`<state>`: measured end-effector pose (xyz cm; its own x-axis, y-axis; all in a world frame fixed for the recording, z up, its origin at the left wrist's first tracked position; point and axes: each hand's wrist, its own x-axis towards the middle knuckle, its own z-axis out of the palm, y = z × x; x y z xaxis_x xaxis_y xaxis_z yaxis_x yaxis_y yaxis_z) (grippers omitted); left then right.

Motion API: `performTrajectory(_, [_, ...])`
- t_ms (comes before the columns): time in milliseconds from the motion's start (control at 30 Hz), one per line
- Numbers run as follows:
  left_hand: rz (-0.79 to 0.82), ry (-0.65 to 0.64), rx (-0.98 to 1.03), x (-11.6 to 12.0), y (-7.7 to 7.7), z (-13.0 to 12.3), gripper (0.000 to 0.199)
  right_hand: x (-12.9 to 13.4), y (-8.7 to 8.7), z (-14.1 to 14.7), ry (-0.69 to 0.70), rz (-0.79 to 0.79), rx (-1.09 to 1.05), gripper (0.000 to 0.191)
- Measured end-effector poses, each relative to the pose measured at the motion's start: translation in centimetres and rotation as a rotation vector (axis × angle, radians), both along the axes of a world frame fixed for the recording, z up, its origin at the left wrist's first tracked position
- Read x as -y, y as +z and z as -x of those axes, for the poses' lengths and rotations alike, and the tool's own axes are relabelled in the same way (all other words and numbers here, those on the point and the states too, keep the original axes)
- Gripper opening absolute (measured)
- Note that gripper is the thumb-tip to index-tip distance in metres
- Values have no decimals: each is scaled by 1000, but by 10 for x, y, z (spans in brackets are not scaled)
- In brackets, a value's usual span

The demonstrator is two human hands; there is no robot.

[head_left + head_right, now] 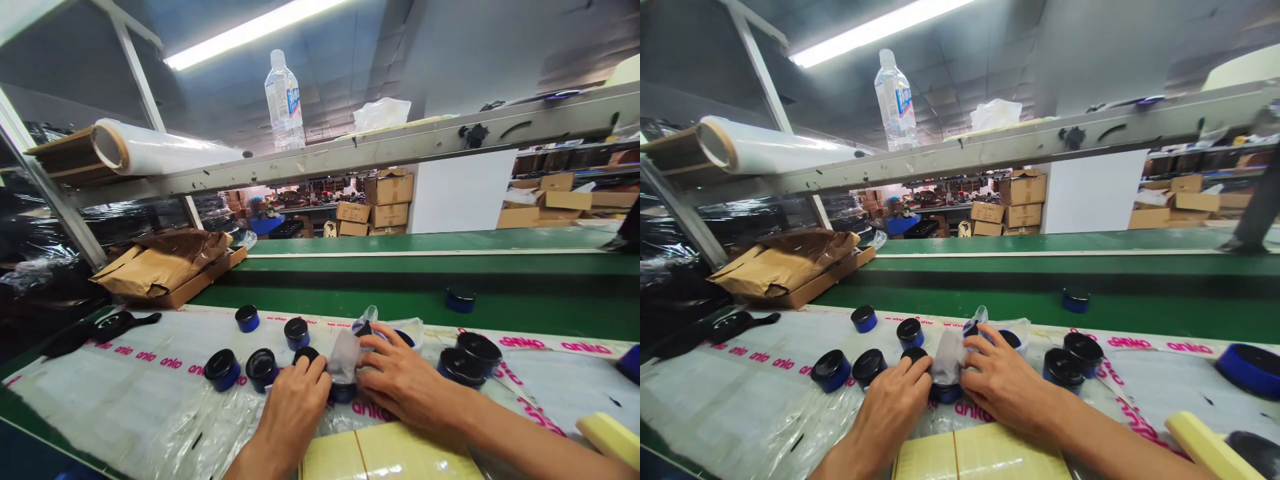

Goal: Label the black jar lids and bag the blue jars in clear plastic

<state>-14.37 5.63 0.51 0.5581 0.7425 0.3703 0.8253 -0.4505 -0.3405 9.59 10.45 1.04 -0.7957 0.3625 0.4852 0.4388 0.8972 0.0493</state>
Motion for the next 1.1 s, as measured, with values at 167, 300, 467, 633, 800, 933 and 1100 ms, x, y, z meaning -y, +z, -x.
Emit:
performTrajectory(167, [-145, -45, -83, 6, -9, 0, 8, 1, -11, -7, 28, -195, 113, 15])
performTrajectory(300, [-209, -71, -125, 10, -14, -2, 9, 0, -15, -4, 22, -274, 162, 14])
performTrajectory(467, [-270, -33, -200, 8, -20, -10, 10, -4, -23, 3, -25, -291, 214, 10])
performTrajectory(633, [-153, -33, -172, -4, -11, -11, 5, -12, -26, 9, -180, -252, 105, 10])
performTrajectory(800, [-168, -21, -193, -4, -9, -12, 6, -15, -29, 7, -225, -307, 60, 8])
performTrajectory(933, [-205, 4, -247, 0, -12, -15, 14, -14, -31, 9, -245, -302, 88, 5])
performTrajectory(1100, [-258, -93, -333, -5, -9, -11, 17, -14, -30, 7, -200, -335, 162, 1])
